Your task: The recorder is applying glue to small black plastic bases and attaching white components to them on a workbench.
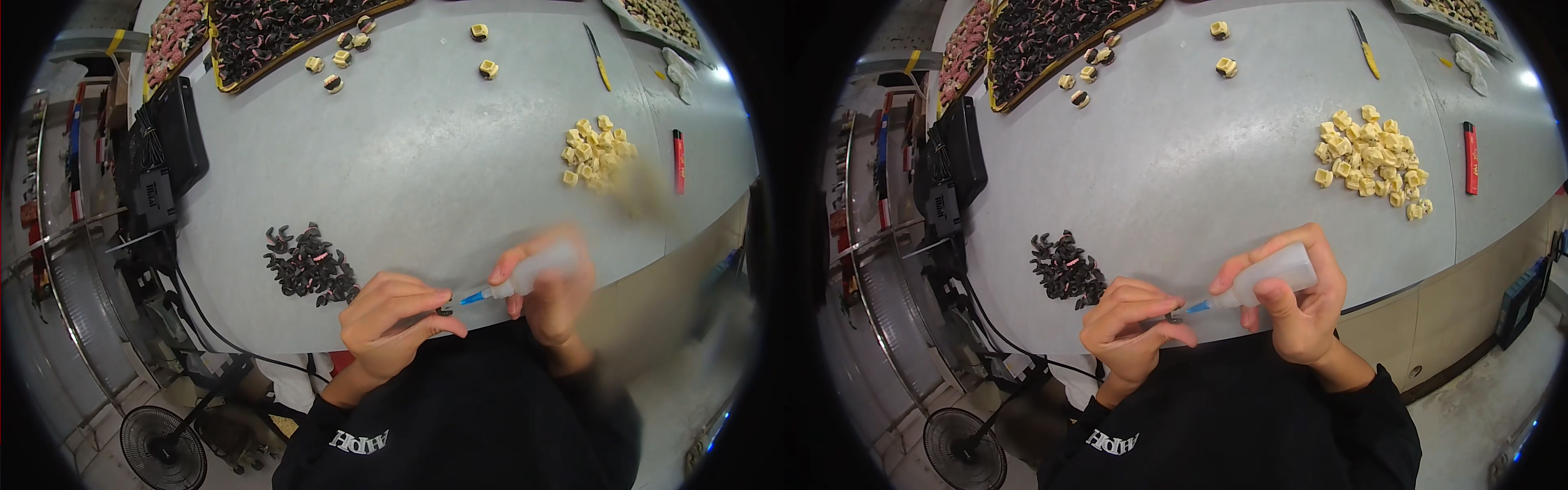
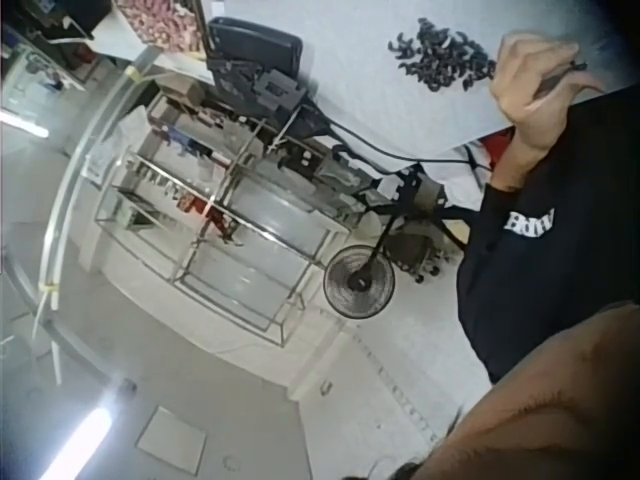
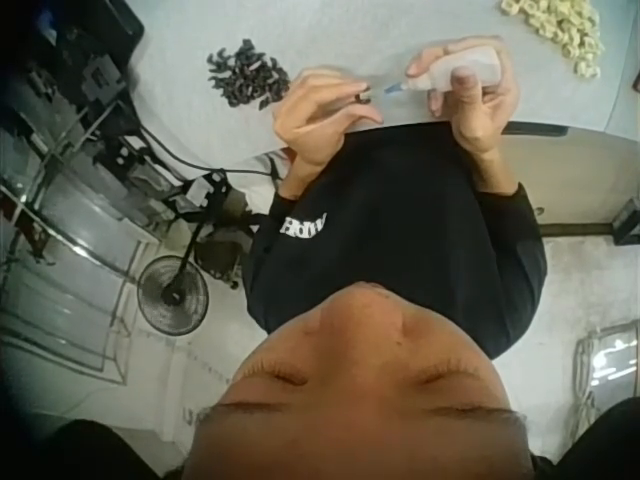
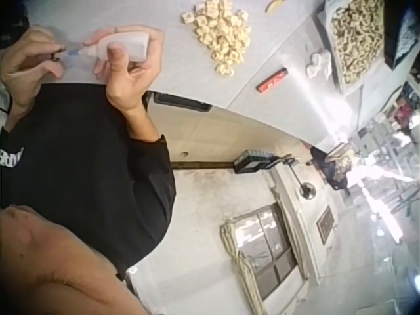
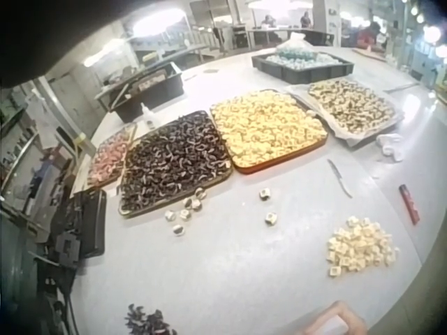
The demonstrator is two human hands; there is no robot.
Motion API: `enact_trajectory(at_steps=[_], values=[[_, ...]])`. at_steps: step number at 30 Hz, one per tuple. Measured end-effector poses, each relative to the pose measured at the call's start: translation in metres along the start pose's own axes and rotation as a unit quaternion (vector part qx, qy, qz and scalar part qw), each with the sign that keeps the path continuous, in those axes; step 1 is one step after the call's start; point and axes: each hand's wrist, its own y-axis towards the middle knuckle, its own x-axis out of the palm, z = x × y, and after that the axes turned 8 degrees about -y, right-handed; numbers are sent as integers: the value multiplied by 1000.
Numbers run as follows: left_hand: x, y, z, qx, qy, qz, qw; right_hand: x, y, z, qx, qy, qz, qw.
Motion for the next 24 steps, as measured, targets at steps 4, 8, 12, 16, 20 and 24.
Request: enact_trajectory(at_steps=[4,8,12,16,20,24], values=[[0,0,0,-2,-3,0,1000,5,1,0,-18,-52,26,998],[0,0,0,-3,-6,-2,1000,6,1,-1,-21,-62,27,998],[-1,0,1,-4,-4,-5,1000,7,1,0,-21,-57,30,998],[-1,1,0,-2,-4,-8,1000,4,0,-1,-17,-39,24,999],[-2,1,0,2,0,-12,1000,1,0,-2,-7,0,8,1000],[-2,0,-1,0,-7,-10,1000,0,0,-1,-7,-5,13,1000]])
